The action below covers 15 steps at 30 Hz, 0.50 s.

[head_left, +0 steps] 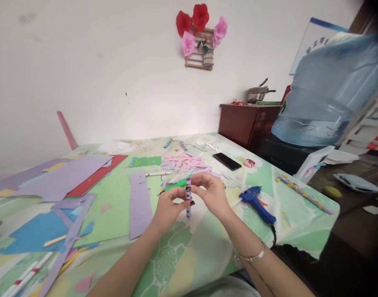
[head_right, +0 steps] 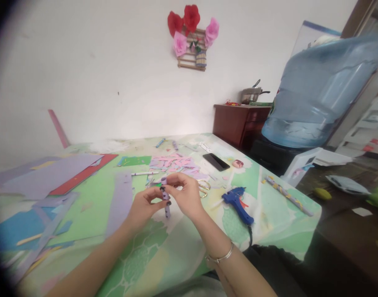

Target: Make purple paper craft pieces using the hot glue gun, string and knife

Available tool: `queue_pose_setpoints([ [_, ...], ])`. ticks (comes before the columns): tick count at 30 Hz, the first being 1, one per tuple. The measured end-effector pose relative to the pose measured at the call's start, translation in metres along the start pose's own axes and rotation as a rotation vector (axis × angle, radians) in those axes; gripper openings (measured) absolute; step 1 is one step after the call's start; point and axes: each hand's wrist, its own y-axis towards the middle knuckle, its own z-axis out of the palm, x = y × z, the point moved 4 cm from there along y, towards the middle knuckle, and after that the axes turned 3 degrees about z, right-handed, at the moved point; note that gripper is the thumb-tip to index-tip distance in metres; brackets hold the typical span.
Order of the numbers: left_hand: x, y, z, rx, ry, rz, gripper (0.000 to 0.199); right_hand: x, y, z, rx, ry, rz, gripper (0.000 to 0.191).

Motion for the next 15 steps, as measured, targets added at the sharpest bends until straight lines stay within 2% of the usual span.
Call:
queue_pose_setpoints([
  [15, -0.0013, -0.0023, 0.0027, -0.032, 0.052, 0.051, 0.011, -0.0005, 0.0041, 0.0002, 0.093, 0.122, 0.047, 0.013],
])
